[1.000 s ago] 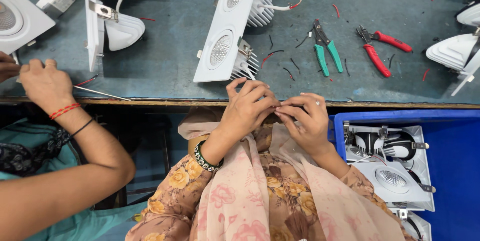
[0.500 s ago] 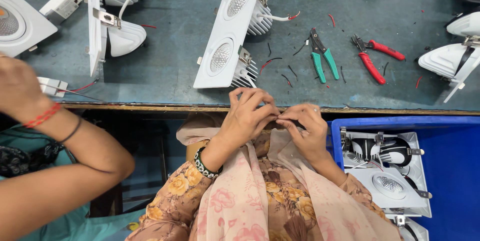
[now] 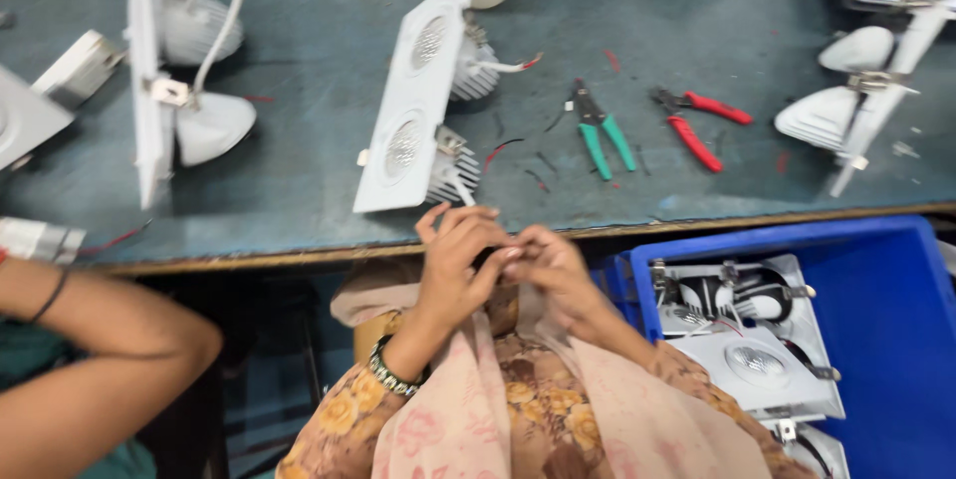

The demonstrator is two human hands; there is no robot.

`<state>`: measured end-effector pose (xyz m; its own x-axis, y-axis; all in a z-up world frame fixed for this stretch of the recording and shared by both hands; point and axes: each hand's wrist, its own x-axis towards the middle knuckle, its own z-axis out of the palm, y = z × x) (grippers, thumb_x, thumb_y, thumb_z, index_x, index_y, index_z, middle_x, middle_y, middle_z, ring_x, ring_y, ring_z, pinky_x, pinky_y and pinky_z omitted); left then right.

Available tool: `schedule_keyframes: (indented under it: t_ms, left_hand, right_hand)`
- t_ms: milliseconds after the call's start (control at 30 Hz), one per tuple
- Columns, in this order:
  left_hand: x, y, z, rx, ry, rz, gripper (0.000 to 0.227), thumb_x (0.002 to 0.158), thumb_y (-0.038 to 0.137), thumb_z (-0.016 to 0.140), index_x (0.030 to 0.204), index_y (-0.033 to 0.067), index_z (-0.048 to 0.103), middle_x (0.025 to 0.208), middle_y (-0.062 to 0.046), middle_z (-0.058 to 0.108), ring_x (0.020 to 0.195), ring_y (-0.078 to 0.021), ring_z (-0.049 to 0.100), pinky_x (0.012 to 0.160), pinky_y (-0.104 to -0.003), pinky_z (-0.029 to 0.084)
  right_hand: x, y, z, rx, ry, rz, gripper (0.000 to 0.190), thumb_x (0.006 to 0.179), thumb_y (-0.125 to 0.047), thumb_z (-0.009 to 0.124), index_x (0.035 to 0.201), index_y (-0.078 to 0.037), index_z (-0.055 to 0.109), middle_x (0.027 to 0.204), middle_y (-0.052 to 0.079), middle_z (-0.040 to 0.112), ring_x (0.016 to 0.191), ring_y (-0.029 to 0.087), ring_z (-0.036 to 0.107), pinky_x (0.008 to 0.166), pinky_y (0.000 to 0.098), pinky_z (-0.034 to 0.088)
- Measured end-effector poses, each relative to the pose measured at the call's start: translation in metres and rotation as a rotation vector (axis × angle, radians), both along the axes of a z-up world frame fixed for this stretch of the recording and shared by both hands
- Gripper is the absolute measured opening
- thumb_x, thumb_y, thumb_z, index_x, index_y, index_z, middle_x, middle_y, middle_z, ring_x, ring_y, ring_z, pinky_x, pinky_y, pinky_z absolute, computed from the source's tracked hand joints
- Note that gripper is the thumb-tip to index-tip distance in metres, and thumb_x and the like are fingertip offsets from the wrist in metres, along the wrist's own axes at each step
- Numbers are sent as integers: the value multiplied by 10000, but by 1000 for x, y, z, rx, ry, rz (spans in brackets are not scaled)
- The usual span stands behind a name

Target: The person assembles LED light fixtures by stripping wire ends and twisting them together. They handle multiple white dual-head LED units and use pliers and a screwdriver on the workbench.

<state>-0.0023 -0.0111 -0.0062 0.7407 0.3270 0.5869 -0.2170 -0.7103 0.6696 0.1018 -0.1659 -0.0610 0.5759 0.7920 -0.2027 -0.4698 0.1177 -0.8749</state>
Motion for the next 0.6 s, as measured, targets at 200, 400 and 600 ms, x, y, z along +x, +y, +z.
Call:
schedule_keyframes:
  t_ms: [200, 400, 600]
  left_hand:
    - [-9, 11, -4, 10, 73, -53, 73, 848, 207, 764, 896, 165, 727, 951, 31, 694, 1104, -182, 633, 1115, -486, 242]
    - [-9, 18, -3, 66, 110, -123, 74, 850, 247, 775, 866, 180, 749, 918, 60, 696, 1106, -173, 632, 1102, -494, 244]
    - [-5, 30, -4, 67, 161, -222, 97, 819, 254, 786, 862, 180, 742, 915, 54, 696, 1114, -184, 621, 1074, -493, 257]
  right_hand:
    - [-3, 3, 2, 15, -108, 123, 277, 893, 3, 759, 1121, -42, 608, 1025, 29, 684, 958, 125, 679, 867, 294, 560]
    - [22, -12, 44, -53, -1080, 54, 261, 878, -58, 769, 1134, -72, 723, 1054, 56, 707, 923, 176, 717, 814, 305, 571]
    - [29, -6, 61, 38, -1435, 68, 275, 822, -9, 732, 1062, -142, 758, 1055, 31, 719, 904, 213, 718, 772, 333, 554]
